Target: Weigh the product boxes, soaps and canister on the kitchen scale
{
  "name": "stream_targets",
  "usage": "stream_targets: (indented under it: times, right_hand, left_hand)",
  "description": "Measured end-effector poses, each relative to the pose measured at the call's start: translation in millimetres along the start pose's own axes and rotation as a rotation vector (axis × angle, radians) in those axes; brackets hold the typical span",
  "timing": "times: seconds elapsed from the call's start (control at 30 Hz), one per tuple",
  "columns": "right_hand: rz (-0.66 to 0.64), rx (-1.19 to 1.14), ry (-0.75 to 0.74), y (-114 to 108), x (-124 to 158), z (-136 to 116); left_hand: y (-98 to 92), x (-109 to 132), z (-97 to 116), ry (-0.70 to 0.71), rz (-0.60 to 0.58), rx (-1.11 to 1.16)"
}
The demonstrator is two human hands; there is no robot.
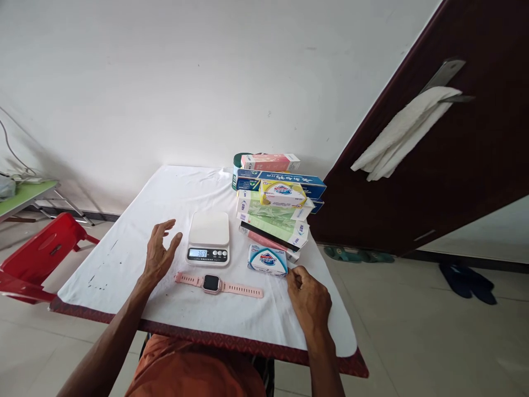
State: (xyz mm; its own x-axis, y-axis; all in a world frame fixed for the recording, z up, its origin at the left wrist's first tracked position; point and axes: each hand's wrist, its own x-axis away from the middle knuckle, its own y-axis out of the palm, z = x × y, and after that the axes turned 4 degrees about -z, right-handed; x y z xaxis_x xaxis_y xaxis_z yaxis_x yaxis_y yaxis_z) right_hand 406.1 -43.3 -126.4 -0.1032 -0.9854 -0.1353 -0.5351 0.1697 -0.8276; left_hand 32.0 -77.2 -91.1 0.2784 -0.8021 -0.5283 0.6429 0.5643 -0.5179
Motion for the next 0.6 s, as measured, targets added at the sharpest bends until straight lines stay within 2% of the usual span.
stream_targets:
  times: [0.2,0.47,0.6]
  right_hand:
    - [0.016,-0.003,-0.001,0,0,-1]
    - [0.023,-0.003,0.01,0,0,-3]
    - [0.009,-0.005,0.004,-1,1,-5]
  left_hand:
    - [-0.4,0,2,-0.02,-0.022,0.01]
    - [-1.2,-4,-1,-0.123,-0.034,0.094]
    - [-11.5,-15,13,-0.112,-0.016,0.113]
